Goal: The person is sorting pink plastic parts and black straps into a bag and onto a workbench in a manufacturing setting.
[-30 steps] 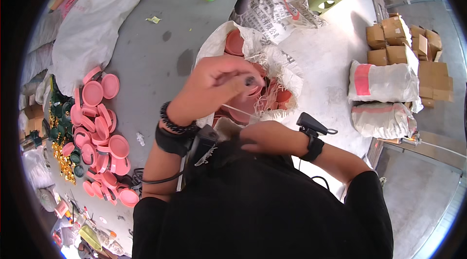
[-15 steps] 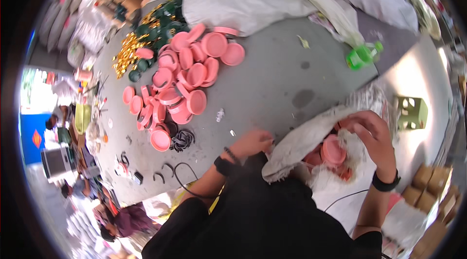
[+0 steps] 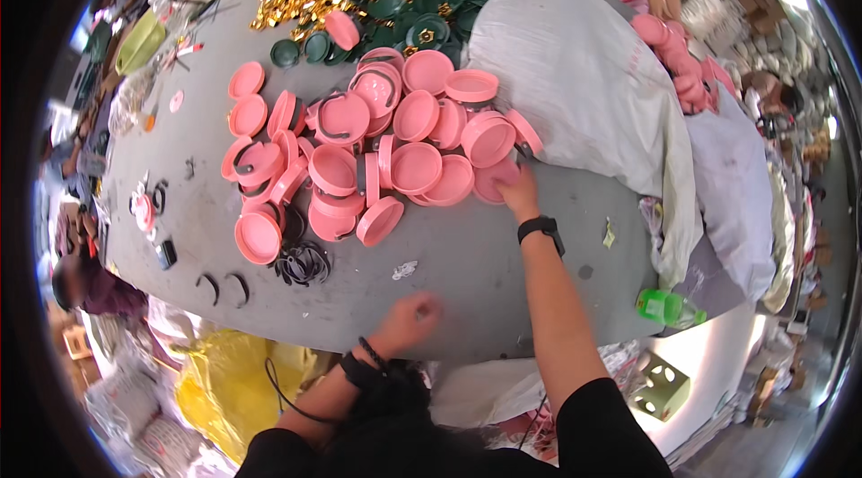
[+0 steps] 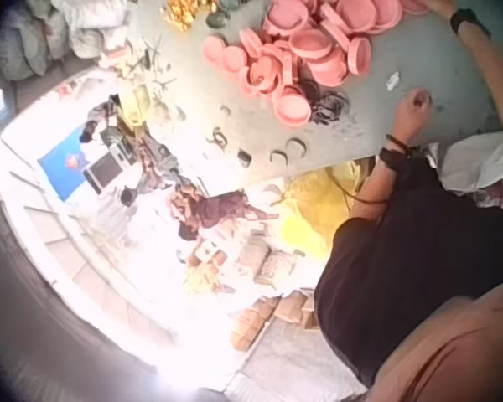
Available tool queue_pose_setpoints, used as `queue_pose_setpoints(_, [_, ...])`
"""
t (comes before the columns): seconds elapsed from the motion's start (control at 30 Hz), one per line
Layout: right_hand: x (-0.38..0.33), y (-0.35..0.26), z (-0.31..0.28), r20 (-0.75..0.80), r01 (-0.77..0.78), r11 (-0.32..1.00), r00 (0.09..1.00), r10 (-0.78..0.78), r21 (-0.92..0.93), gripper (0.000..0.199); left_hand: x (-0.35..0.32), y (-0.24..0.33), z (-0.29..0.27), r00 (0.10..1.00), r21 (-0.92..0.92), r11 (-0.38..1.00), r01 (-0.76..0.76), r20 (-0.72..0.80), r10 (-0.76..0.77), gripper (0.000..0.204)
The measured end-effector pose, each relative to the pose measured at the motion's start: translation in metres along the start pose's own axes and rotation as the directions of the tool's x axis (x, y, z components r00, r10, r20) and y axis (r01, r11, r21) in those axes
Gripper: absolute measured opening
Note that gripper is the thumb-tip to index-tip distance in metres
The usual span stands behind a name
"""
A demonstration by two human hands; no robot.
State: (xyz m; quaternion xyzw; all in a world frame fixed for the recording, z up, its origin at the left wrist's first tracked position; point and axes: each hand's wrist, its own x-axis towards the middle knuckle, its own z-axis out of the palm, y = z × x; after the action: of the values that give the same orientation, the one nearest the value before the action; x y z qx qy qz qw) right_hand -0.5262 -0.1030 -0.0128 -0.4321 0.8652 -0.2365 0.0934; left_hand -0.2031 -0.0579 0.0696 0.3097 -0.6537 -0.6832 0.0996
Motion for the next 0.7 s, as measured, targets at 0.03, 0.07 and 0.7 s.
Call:
queue_pose_setpoints(0.03, [-0.002,0.011,-0.001,0.137,-0.204,0.950,0.975,0.175,0.238,0.051,0.018,0.009,-0.004,0.998,0.092,0.996,-0.006,-0.056,0.011,0.019])
queue_pose_setpoints(0.07, [-0.006,0.016,0.000,0.311,-0.419,0.800,0.900,0.304,0.430,0.047,0.036,0.023,-0.013,0.993,0.189,0.982,0.003,-0.115,0.019,0.019])
queue_pose_setpoints(0.7, [-0.002,-0.014,-0.074,0.087,-0.026,0.959,0.996,0.002,0.281,0.019,0.229,0.041,-0.001,0.909,0.553,0.804,-0.219,-0.183,0.374,0.042])
